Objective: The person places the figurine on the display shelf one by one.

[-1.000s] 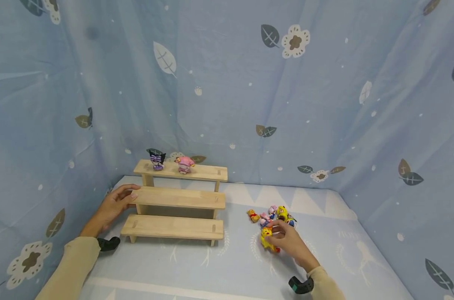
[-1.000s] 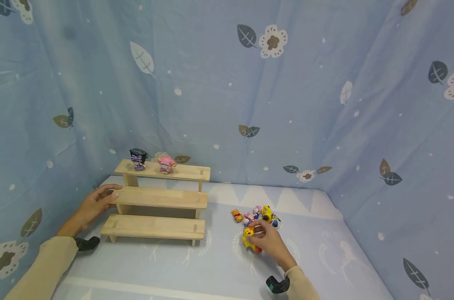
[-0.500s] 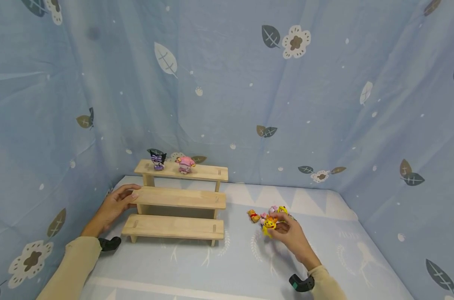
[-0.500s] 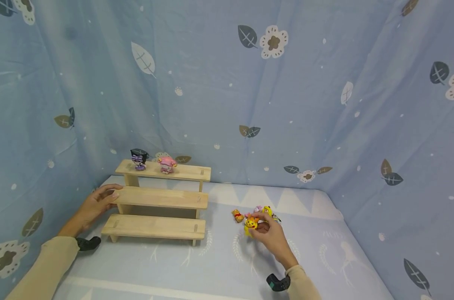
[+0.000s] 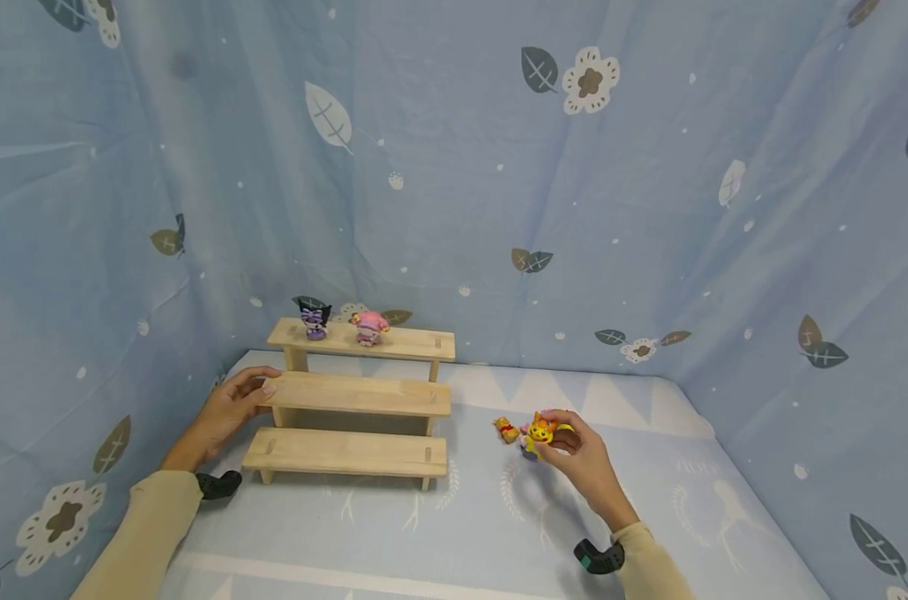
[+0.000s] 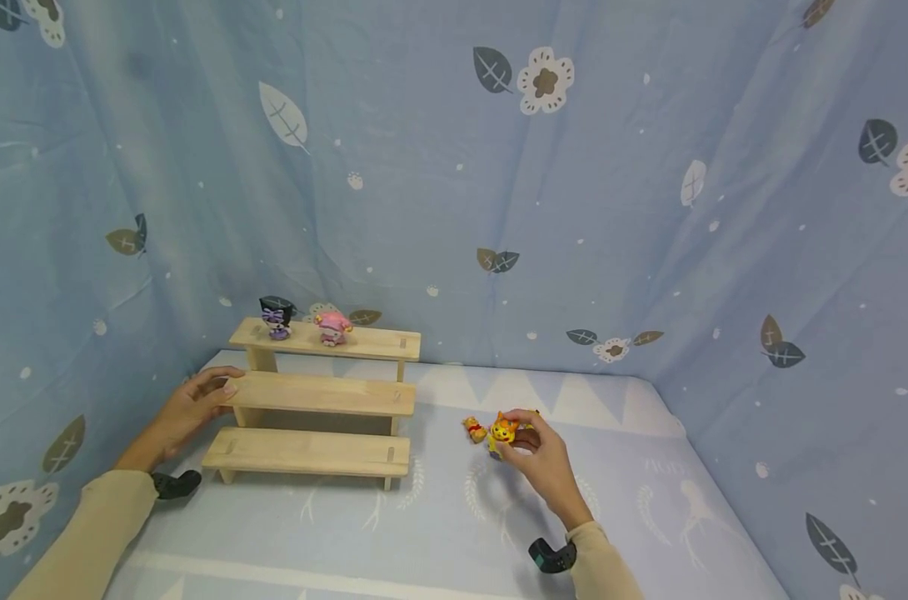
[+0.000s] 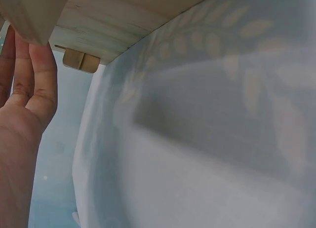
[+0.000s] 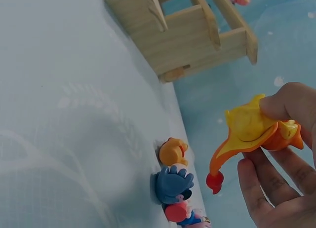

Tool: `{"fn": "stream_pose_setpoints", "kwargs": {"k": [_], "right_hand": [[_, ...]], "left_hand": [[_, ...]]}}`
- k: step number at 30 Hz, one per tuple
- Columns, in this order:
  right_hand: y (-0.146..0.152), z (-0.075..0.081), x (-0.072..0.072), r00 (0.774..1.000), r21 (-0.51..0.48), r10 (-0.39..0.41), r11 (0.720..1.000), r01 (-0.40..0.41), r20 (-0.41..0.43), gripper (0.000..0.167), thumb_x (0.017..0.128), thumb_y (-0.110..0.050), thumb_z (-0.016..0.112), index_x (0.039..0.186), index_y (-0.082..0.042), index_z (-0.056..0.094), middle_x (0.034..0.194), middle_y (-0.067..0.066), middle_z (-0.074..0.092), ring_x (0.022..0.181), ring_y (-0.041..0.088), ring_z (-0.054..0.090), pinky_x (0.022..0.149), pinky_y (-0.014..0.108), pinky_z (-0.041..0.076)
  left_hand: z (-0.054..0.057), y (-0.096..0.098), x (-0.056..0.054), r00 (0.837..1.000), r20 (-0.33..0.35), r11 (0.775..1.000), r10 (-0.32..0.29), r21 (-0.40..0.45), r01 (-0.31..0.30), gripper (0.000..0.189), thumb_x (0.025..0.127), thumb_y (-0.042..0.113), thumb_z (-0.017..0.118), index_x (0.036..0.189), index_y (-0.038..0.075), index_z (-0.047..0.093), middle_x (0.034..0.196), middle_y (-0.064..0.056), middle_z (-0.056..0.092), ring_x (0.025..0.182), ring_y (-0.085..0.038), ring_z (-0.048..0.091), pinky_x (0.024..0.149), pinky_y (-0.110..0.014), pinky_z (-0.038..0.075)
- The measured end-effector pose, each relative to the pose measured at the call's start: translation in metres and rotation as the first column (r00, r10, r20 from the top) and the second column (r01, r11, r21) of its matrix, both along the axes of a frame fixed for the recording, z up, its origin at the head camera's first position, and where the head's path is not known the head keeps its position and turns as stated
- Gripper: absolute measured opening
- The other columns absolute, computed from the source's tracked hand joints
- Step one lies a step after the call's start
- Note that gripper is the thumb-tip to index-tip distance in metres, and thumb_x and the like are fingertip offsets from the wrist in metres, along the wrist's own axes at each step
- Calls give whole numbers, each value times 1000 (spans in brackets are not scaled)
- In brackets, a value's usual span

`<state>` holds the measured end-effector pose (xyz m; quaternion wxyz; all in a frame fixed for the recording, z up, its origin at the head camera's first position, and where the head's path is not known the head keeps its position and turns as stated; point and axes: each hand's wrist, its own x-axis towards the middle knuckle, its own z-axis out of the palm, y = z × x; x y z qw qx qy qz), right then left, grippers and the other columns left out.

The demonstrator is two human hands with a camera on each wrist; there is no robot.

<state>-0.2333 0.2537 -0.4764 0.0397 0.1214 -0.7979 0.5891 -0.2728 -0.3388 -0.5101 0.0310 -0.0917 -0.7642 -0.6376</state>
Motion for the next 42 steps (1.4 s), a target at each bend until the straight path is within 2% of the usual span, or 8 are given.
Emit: {"fn": "stream_pose_setpoints", "kwargs": {"k": [5, 12, 18, 29, 37, 42], "right_hand": [[-3, 1, -2, 999, -14, -2, 1000, 2, -37, 46, 88, -11, 84, 128, -15, 64, 134, 6, 61, 110, 25, 66, 94, 38, 57], [-9, 1, -6, 998, -20, -1, 1000, 0, -65, 45, 89, -9, 83, 130, -11, 64, 134, 11, 60, 108, 25, 66, 92, 27, 57], [-10, 3, -6, 998, -25, -5, 1000, 4, -57, 46, 89, -7, 82, 131, -9, 62, 133, 12, 60, 109, 26, 65, 91, 27, 57], [-12, 4, -8, 999, -50, 6, 999, -8, -37, 45, 89, -11, 83, 130, -9, 63, 133, 12, 62, 110, 26, 66, 89, 29, 59], [-14, 5, -9, 999, -65, -8, 998, 6, -32, 46, 90, -12, 82, 131, -8, 63, 133, 14, 61, 111, 26, 65, 89, 27, 58], [-13, 6, -9, 999, -77, -2, 997, 0, -32, 46, 90, -9, 81, 132, -6, 61, 134, 16, 60, 113, 27, 64, 88, 27, 59]], "left_hand": [[0, -1, -1, 1000, 0, 1000, -4, 1, 4, 47, 107, 30, 60, 147, 9, 50, 126, 2, 59, 110, -11, 63, 90, -41, 59], [0, -1, 1, 1000, -1, 1000, -10, 15, 10, 45, 107, 27, 59, 147, 9, 50, 125, 2, 60, 109, -11, 63, 89, -38, 59], [1, -1, 2, 1000, -3, 1000, -20, 13, 20, 45, 107, 27, 59, 147, 8, 50, 126, 2, 60, 110, -11, 62, 90, -38, 59], [4, 1, 2, 999, 34, 1000, 13, -25, -13, 48, 105, 35, 61, 146, 12, 51, 131, 4, 56, 112, -10, 60, 93, -44, 57], [3, -2, 3, 1000, 30, 1000, 2, -22, -2, 48, 106, 33, 61, 147, 11, 50, 130, 4, 58, 112, -11, 61, 92, -43, 58], [8, -1, 4, 999, 32, 999, 4, -48, -2, 49, 105, 35, 61, 147, 12, 51, 130, 2, 57, 110, -11, 62, 92, -44, 58]]}}
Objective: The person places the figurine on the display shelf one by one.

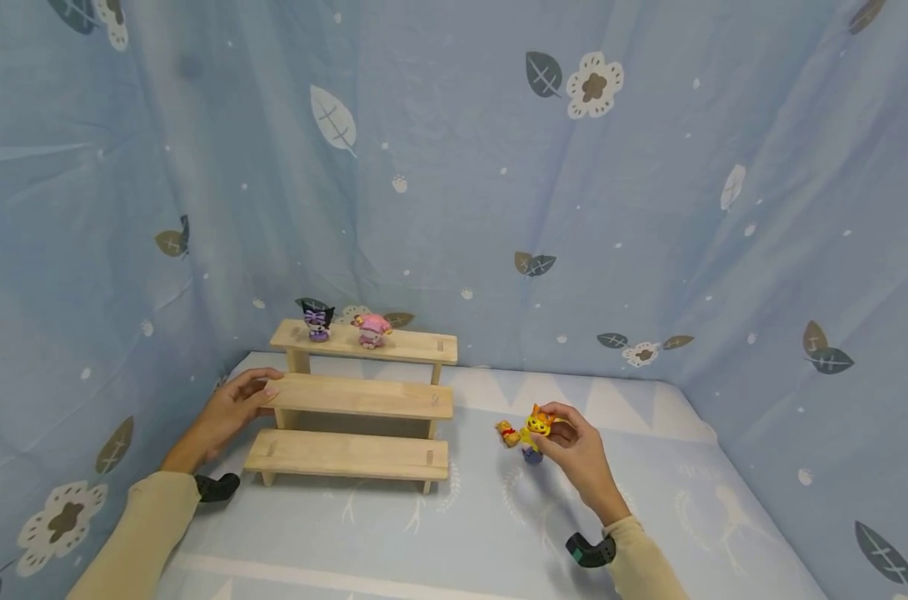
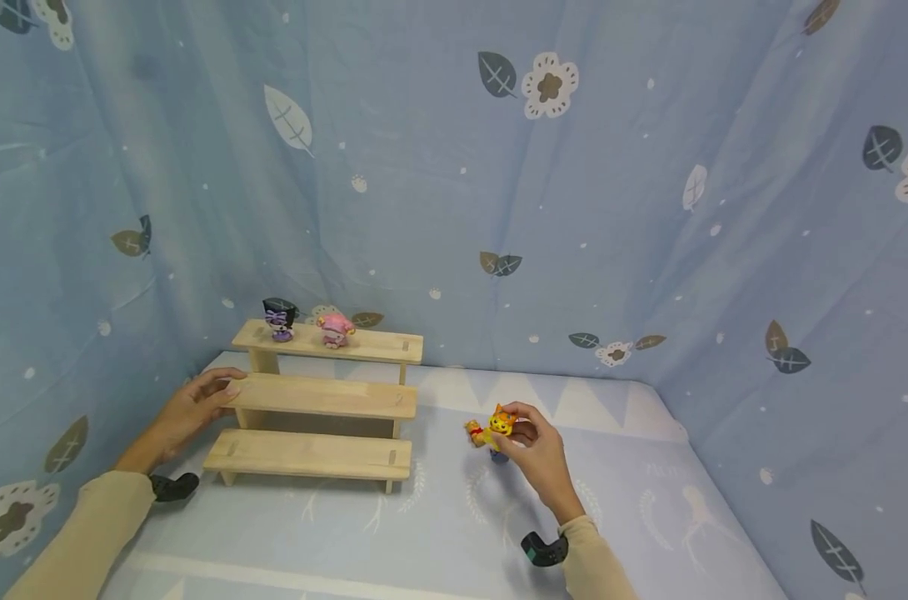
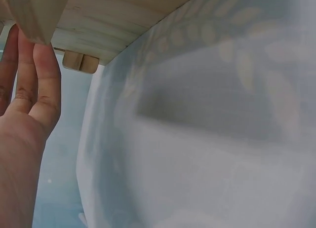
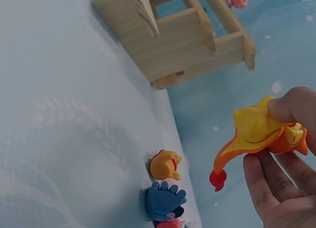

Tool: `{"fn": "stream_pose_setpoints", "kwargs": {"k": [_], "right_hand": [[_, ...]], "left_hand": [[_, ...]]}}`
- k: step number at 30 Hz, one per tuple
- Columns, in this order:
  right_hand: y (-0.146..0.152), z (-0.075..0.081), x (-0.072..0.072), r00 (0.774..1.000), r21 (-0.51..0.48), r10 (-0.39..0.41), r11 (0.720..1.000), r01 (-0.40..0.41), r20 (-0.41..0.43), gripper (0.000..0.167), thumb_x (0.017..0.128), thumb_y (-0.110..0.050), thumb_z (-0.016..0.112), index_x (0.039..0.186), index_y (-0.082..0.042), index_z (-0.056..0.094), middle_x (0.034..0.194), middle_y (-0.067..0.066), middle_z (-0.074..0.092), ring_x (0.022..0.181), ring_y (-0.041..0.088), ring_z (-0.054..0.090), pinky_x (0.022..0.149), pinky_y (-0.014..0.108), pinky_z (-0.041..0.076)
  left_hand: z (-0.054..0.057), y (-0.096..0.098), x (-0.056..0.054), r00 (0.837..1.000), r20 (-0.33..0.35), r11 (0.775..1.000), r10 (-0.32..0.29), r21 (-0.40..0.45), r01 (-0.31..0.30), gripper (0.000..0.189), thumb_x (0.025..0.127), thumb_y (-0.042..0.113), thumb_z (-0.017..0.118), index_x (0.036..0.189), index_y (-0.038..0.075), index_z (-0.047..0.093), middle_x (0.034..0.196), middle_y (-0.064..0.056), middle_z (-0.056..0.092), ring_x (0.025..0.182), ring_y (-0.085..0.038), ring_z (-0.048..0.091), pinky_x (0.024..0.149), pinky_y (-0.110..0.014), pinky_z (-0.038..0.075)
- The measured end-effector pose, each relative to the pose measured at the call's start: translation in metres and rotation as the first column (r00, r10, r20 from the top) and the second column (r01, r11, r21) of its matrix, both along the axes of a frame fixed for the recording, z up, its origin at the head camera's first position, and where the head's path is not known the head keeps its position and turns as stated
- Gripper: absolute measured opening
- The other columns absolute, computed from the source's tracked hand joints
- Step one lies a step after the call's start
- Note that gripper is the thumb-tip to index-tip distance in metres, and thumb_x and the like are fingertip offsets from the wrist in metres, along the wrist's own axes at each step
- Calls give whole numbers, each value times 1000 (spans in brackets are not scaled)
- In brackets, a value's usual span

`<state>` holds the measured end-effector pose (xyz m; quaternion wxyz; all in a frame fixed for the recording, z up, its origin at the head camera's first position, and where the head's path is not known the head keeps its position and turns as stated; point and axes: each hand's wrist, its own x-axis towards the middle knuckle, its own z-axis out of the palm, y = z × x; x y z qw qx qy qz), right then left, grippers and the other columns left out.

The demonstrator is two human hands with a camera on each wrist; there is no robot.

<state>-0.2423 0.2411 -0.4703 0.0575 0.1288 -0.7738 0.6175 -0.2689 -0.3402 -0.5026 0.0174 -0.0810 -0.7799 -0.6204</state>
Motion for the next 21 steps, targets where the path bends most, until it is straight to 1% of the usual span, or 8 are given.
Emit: {"fn": "stream_pose_setpoints", "kwargs": {"k": [2, 6, 9, 12, 14, 17, 20, 21], "right_hand": [[1, -1, 0, 1000, -1, 0, 1000, 0, -2, 46, 90, -10, 81, 131, -6, 61, 134, 15, 60, 113, 28, 64, 88, 27, 59], [1, -1, 0, 1000, -3, 7, 1000, -7, -6, 46, 89, -10, 83, 130, -8, 62, 133, 14, 61, 112, 26, 65, 88, 28, 59], [0, -1, -1, 1000, 3, 10, 1000, -10, -13, 46, 89, -10, 83, 130, -8, 62, 132, 14, 61, 111, 25, 65, 89, 28, 59], [0, 0, -1, 1000, 12, 7, 1000, -6, -18, 45, 89, -10, 82, 129, -8, 62, 132, 14, 61, 111, 24, 65, 90, 28, 58], [0, 1, -1, 1000, 11, 1, 1000, 0, -15, 45, 89, -10, 83, 129, -9, 63, 133, 13, 62, 112, 24, 65, 90, 28, 58], [-1, 2, -2, 1000, 4, -10, 1000, 10, -8, 45, 88, -11, 83, 129, -10, 63, 134, 12, 63, 113, 23, 66, 90, 29, 59], [-2, 2, -2, 1000, 2, -18, 1000, 18, -2, 45, 88, -11, 84, 129, -11, 64, 135, 10, 63, 113, 23, 66, 87, 29, 59], [-3, 3, -3, 1000, 4, -18, 1000, 18, -4, 45, 88, -11, 84, 129, -11, 64, 135, 10, 62, 113, 23, 66, 87, 29, 59]], "left_hand": [[1, 1, 1, 1000, -2, 1000, 5, -19, -5, 49, 106, 37, 60, 146, 12, 51, 131, 0, 56, 110, -11, 61, 92, -45, 58], [2, 1, 1, 1000, -1, 999, 23, -40, -23, 48, 106, 40, 57, 145, 12, 53, 125, -7, 55, 104, -14, 61, 92, -48, 58], [3, 1, 0, 1000, 5, 999, 27, -46, -27, 49, 106, 42, 57, 145, 12, 53, 124, -4, 56, 104, -14, 61, 93, -50, 58], [4, 2, 0, 1000, 15, 999, 25, -43, -24, 50, 105, 42, 60, 144, 11, 53, 128, 1, 58, 106, -13, 63, 94, -53, 56], [5, 2, 1, 999, 20, 999, 27, -43, -26, 50, 104, 42, 61, 143, 11, 53, 123, 1, 58, 99, -13, 62, 94, -53, 56], [6, 1, 1, 999, 24, 999, 31, -43, -30, 51, 104, 42, 62, 144, 12, 54, 124, 2, 58, 99, -12, 62, 93, -51, 57], [5, 1, 1, 999, 25, 999, 28, -35, -27, 51, 104, 41, 62, 145, 12, 54, 125, 2, 57, 102, -11, 61, 93, -48, 58], [5, 1, 1, 999, 23, 999, 25, -32, -24, 51, 104, 41, 62, 145, 12, 53, 129, 2, 56, 107, -11, 62, 93, -47, 58]]}}
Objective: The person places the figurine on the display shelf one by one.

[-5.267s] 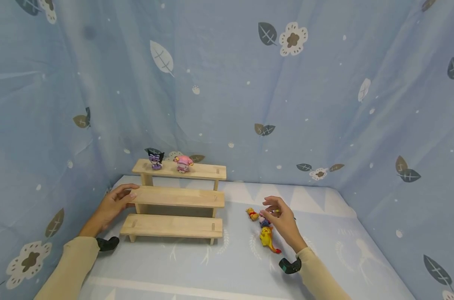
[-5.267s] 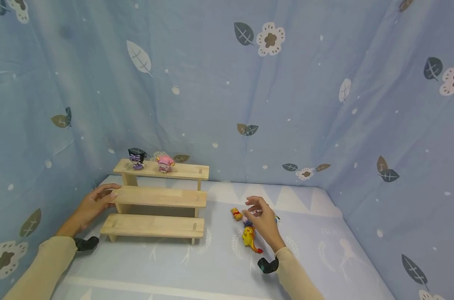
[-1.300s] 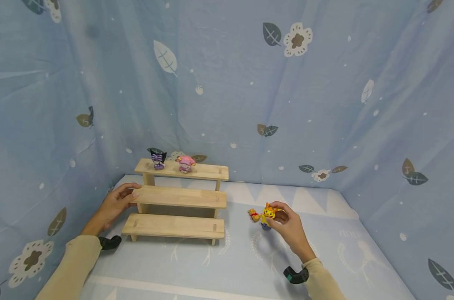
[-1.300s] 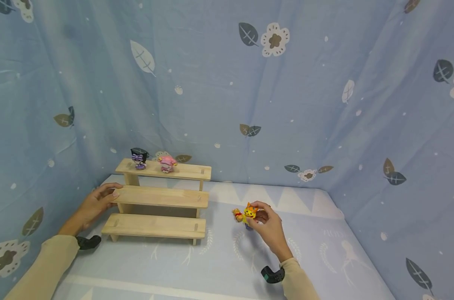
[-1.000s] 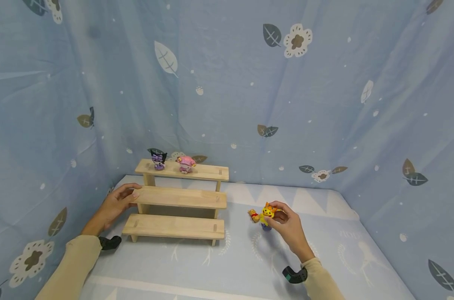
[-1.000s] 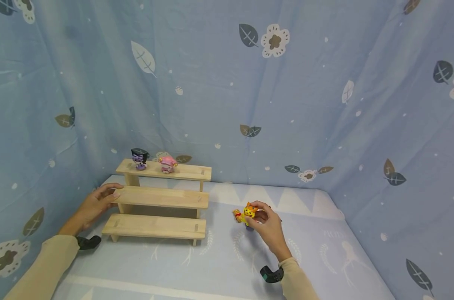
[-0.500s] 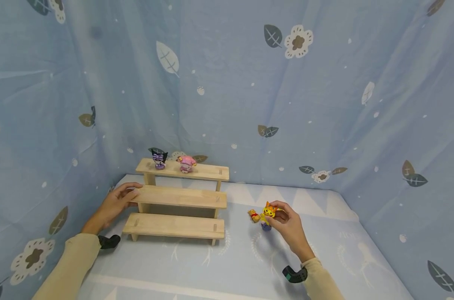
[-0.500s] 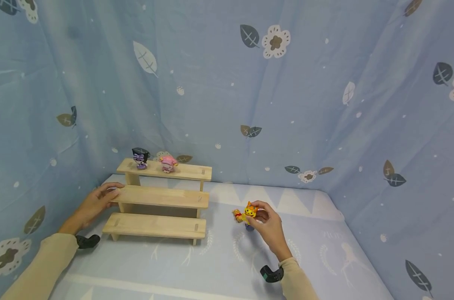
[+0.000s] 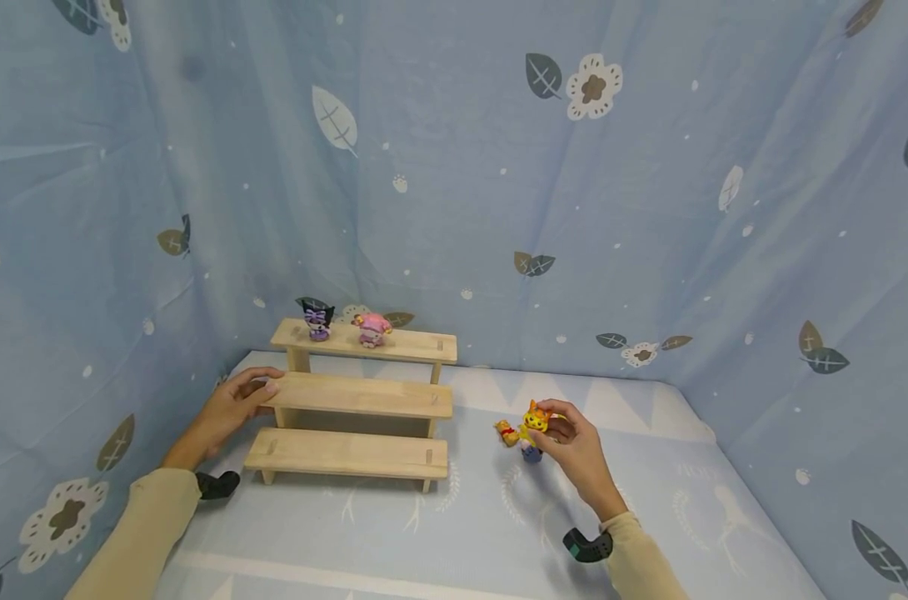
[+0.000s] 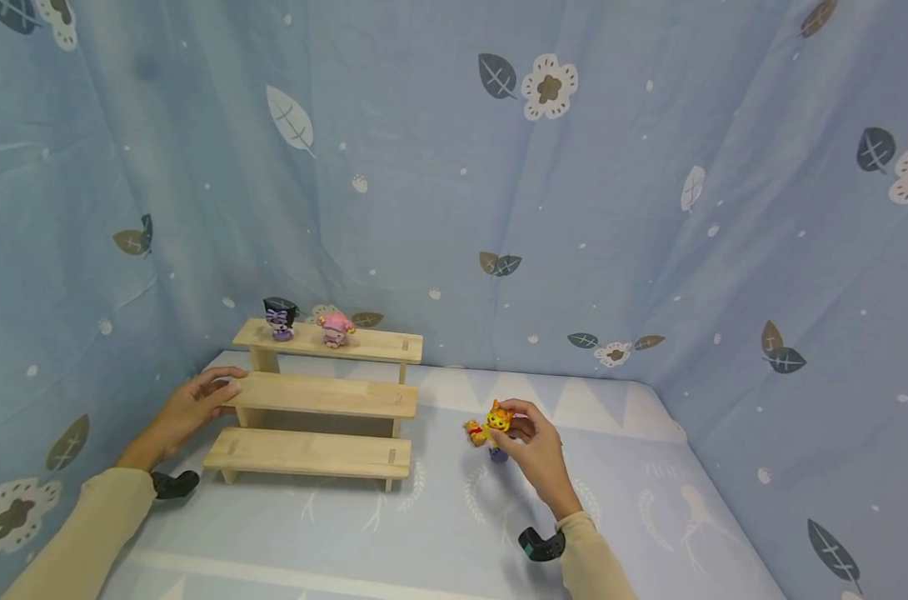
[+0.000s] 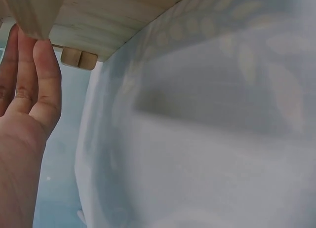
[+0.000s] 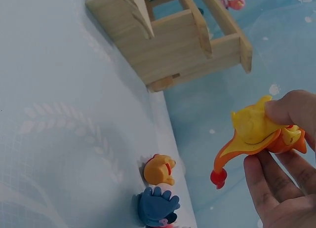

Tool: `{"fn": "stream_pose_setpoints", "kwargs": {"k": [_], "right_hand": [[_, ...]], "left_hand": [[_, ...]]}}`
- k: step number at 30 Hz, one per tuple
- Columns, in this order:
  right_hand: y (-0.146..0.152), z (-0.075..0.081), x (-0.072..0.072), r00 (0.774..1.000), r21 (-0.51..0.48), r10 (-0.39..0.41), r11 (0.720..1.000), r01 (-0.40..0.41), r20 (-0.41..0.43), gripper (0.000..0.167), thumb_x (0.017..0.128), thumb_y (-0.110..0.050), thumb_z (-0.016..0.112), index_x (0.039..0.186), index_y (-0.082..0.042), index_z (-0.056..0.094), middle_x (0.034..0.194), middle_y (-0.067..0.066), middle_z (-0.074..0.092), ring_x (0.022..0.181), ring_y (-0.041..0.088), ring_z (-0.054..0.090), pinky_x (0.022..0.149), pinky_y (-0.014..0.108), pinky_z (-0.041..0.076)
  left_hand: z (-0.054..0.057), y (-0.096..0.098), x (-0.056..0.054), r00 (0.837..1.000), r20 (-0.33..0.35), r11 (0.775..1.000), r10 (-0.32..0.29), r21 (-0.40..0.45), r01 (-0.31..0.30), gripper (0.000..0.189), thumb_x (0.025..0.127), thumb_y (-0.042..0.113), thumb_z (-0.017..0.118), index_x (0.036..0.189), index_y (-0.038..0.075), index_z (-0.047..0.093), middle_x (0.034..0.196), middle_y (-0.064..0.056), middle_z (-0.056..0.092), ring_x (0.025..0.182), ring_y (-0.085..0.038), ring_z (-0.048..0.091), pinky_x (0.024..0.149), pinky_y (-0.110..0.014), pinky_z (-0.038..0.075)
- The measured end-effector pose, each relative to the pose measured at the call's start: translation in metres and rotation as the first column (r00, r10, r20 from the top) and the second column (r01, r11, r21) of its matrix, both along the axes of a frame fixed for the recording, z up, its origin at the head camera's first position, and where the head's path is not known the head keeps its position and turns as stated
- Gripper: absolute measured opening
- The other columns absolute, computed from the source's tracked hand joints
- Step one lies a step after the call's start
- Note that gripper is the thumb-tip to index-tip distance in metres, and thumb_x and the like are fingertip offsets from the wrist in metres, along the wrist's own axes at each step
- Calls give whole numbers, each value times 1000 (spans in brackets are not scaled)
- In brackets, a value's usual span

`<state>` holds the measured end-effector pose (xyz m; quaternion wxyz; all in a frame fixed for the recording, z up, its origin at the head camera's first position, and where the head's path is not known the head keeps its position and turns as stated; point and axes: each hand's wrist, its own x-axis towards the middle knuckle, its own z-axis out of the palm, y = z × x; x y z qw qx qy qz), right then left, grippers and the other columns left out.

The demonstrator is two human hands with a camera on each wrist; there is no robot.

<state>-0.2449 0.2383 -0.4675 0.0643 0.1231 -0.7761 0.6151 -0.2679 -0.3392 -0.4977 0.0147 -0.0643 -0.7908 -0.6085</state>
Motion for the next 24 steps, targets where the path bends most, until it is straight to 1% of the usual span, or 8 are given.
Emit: {"fn": "stream_pose_setpoints", "kwargs": {"k": [4, 7, 11, 16, 19, 24], "right_hand": [[-2, 0, -1, 1000, 11, 8, 1000, -8, -9, 45, 89, -13, 83, 130, -14, 64, 133, 9, 62, 111, 24, 66, 87, 29, 60], [-4, 1, -2, 1000, 18, 18, 1000, -18, -16, 45, 89, -13, 83, 130, -16, 64, 132, 9, 62, 111, 25, 66, 90, 32, 59], [-8, 2, -3, 999, 36, 25, 999, -24, -22, 46, 89, -13, 83, 131, -14, 63, 133, 9, 61, 111, 24, 65, 93, 32, 58], [-15, 6, -5, 999, 40, 30, 999, -30, -17, 46, 89, -17, 84, 130, -16, 64, 132, 7, 62, 111, 25, 65, 89, 31, 59], [-18, 7, -7, 999, 24, 38, 999, -38, -14, 45, 89, -18, 84, 129, -18, 64, 131, 6, 62, 110, 27, 65, 88, 32, 59], [-24, 9, -11, 998, 7, 56, 998, -56, -19, 45, 89, -18, 84, 130, -18, 64, 133, 5, 62, 112, 26, 65, 92, 32, 58]], "left_hand": [[0, -1, -1, 1000, -5, 1000, -12, 15, 12, 50, 104, 38, 63, 145, 11, 53, 127, -1, 57, 108, -14, 61, 93, -45, 58], [-1, -1, -1, 1000, -4, 1000, -15, 17, 16, 49, 104, 37, 64, 145, 12, 54, 128, 0, 57, 108, -15, 61, 93, -44, 58], [0, -1, -2, 1000, 6, 1000, -10, 22, 10, 51, 103, 38, 65, 145, 13, 54, 129, 1, 57, 110, -14, 60, 94, -45, 57], [0, -1, -2, 1000, 27, 999, -6, 50, 4, 52, 101, 39, 67, 145, 14, 54, 130, 1, 56, 111, -14, 60, 95, -46, 57], [-1, -2, -1, 1000, 21, 999, -11, 45, 11, 52, 102, 39, 66, 146, 14, 54, 131, -2, 55, 111, -14, 60, 95, -46, 57], [-1, -1, -1, 1000, 7, 999, -19, 34, 19, 54, 103, 39, 64, 148, 13, 53, 137, -7, 51, 112, -14, 60, 94, -46, 57]]}}
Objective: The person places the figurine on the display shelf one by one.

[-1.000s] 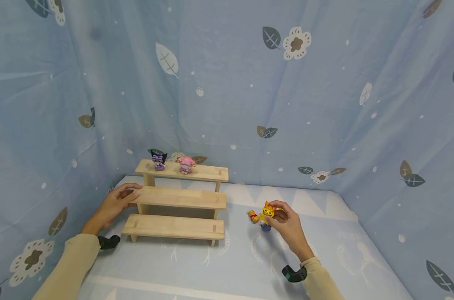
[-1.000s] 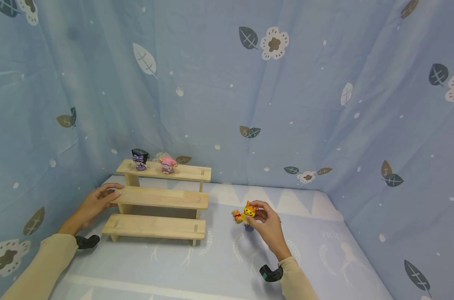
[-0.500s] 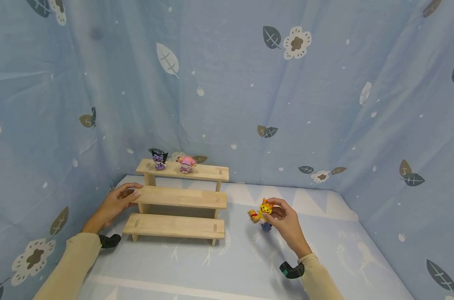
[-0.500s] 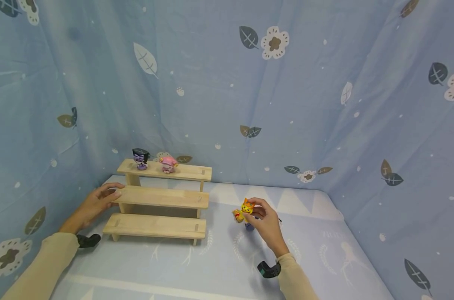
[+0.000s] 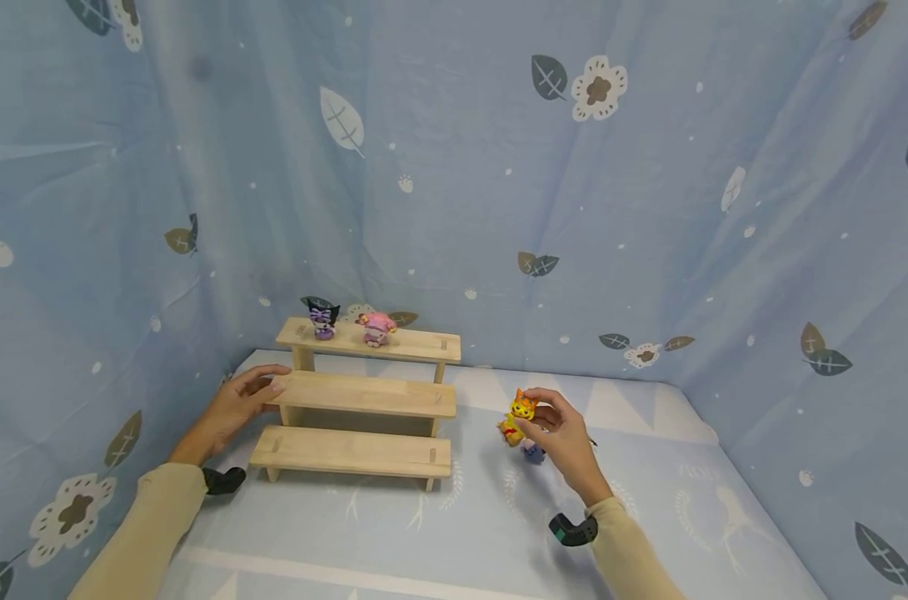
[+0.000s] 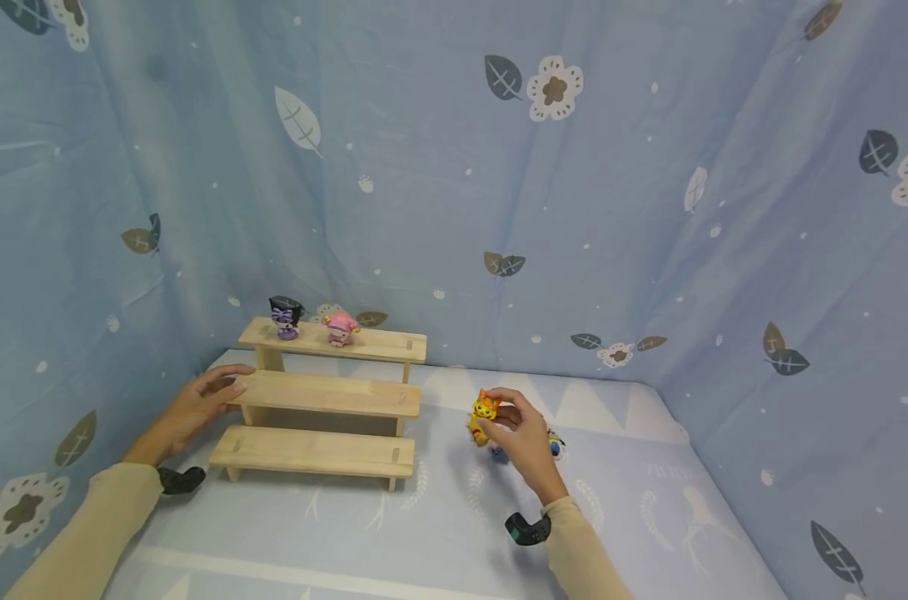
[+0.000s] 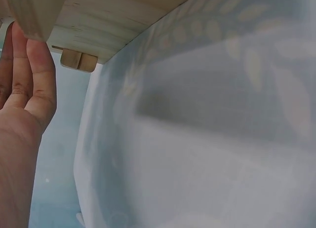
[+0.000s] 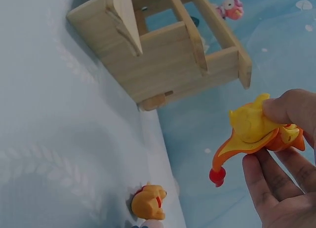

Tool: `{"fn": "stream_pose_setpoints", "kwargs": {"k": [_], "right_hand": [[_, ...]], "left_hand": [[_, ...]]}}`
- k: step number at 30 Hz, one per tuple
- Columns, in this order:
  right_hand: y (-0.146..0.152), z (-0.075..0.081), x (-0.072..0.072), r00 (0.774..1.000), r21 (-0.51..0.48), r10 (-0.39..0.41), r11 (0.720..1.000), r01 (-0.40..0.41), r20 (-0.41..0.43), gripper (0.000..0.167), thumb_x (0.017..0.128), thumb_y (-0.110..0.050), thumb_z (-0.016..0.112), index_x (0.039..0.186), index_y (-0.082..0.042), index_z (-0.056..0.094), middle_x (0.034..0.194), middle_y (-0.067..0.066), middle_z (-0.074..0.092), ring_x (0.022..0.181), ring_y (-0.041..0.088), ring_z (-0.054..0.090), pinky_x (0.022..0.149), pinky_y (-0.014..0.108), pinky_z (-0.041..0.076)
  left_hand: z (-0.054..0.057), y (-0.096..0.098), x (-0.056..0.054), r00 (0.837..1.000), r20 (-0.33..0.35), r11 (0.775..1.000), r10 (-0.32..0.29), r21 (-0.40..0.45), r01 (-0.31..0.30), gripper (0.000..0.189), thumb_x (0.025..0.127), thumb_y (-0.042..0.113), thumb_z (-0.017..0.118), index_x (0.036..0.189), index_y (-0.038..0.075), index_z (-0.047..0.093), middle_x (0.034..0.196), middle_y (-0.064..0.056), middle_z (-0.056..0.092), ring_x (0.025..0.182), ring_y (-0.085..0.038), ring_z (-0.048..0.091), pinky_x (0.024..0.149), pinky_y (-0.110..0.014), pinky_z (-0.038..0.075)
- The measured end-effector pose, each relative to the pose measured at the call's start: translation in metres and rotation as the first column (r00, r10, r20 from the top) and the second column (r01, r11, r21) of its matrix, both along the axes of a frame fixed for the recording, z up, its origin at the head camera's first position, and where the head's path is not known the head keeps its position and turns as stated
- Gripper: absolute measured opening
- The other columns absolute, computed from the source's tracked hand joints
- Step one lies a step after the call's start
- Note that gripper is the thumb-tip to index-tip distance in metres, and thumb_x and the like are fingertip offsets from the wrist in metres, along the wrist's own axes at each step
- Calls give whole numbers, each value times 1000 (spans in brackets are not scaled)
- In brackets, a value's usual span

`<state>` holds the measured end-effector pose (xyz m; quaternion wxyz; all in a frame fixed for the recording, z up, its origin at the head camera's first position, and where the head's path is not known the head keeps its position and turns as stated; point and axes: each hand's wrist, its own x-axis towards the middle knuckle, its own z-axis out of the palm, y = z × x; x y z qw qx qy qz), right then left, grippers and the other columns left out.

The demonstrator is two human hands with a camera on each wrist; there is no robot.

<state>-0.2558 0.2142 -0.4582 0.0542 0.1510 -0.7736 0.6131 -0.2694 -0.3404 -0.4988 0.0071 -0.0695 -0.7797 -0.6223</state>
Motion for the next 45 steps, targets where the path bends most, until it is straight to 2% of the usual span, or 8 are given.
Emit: {"fn": "stream_pose_setpoints", "kwargs": {"k": [9, 17, 21, 27, 30, 37, 45], "right_hand": [[-19, 5, -11, 998, 0, 30, 1000, -30, -55, 43, 90, -19, 83, 128, -18, 65, 132, 4, 62, 111, 26, 66, 96, 36, 57], [-37, 13, -18, 996, 40, 54, 998, -51, -75, 44, 91, -25, 82, 131, -24, 64, 128, 3, 64, 111, 23, 66, 98, 42, 56], [-46, 19, -23, 993, 43, 70, 997, -67, -90, 44, 91, -24, 81, 132, -24, 63, 126, 3, 66, 111, 22, 66, 96, 40, 57], [-60, 28, -29, 985, 24, 105, 994, -103, -137, 44, 92, -14, 80, 132, -18, 63, 127, 5, 65, 112, 25, 66, 98, 35, 55], [-66, 32, -31, 980, 29, 114, 993, -111, -165, 44, 92, -15, 80, 132, -20, 63, 128, 4, 65, 111, 23, 66, 98, 31, 55], [-79, 40, -38, 964, 43, 133, 991, -126, -230, 44, 92, -9, 79, 132, -17, 63, 132, 4, 64, 111, 24, 67, 97, 32, 55], [-91, 46, -46, 960, 43, 130, 992, -123, -247, 43, 91, -12, 81, 131, -17, 65, 124, 5, 67, 104, 24, 68, 90, 37, 59]], "left_hand": [[-2, 1, -1, 1000, 15, 1000, 15, 20, -15, 53, 102, 38, 66, 147, 13, 53, 135, -6, 53, 112, -14, 59, 94, -43, 57], [-3, 1, -2, 1000, -2, 999, 13, 29, -13, 51, 102, 36, 66, 146, 12, 54, 130, -4, 55, 110, -16, 60, 94, -47, 57], [-3, 2, -2, 1000, -6, 1000, 14, 27, -14, 50, 102, 35, 67, 146, 12, 54, 125, -2, 58, 109, -16, 60, 93, -46, 57], [-5, 0, -3, 1000, -4, 999, 8, 31, -7, 50, 103, 32, 66, 146, 11, 53, 126, 0, 58, 111, -15, 59, 93, -41, 58], [-6, 0, -4, 1000, -5, 999, 6, 32, -6, 49, 104, 32, 65, 146, 11, 53, 126, 1, 58, 111, -14, 59, 92, -39, 58], [-9, -2, -6, 1000, 0, 999, 5, 46, -5, 48, 104, 29, 64, 147, 11, 52, 125, 2, 59, 109, -14, 60, 92, -40, 58], [-5, 1, -2, 1000, -6, 999, 1, 49, -1, 49, 103, 31, 66, 146, 11, 53, 123, -1, 59, 108, -14, 61, 91, -40, 58]]}}
